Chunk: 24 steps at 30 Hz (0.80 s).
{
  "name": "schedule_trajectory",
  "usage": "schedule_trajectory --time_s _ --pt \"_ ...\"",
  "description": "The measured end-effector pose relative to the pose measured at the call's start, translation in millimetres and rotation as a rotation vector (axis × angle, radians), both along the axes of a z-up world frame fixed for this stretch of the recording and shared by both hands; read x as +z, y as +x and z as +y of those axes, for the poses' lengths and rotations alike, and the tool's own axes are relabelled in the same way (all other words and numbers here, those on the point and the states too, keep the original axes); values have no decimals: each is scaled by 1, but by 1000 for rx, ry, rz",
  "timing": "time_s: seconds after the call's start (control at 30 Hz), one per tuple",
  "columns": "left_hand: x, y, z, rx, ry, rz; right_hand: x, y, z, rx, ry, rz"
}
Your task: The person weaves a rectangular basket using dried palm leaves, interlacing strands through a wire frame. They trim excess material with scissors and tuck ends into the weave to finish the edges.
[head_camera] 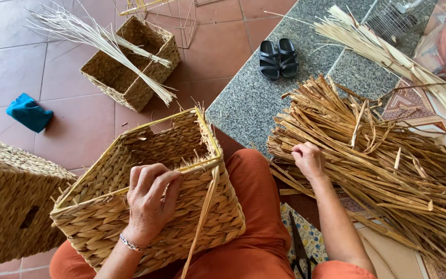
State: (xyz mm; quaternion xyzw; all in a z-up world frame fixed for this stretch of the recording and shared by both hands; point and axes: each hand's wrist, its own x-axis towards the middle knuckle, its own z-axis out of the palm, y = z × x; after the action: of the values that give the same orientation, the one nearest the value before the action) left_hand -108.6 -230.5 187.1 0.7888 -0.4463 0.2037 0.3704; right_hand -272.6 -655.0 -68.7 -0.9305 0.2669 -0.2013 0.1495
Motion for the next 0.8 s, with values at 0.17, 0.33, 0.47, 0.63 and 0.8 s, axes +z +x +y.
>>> schedule_trajectory --time_s 0.17,0.33,0.47,0.63,0.8 --pt "-3 0 0 30 14 7 -24 2 0 34 29 17" --pt "-5 -2 0 39 20 15 -26 6 -32 -105 -194 -145" --pt "-5 -2 -2 46 19 18 -17 10 -61 -168 -301 -8" --pt "-2 -1 -2 53 13 17 -20 15 -64 -149 -345 103" --pt "7 -1 -3 37 32 36 -5 15 -61 -100 -399 -33"
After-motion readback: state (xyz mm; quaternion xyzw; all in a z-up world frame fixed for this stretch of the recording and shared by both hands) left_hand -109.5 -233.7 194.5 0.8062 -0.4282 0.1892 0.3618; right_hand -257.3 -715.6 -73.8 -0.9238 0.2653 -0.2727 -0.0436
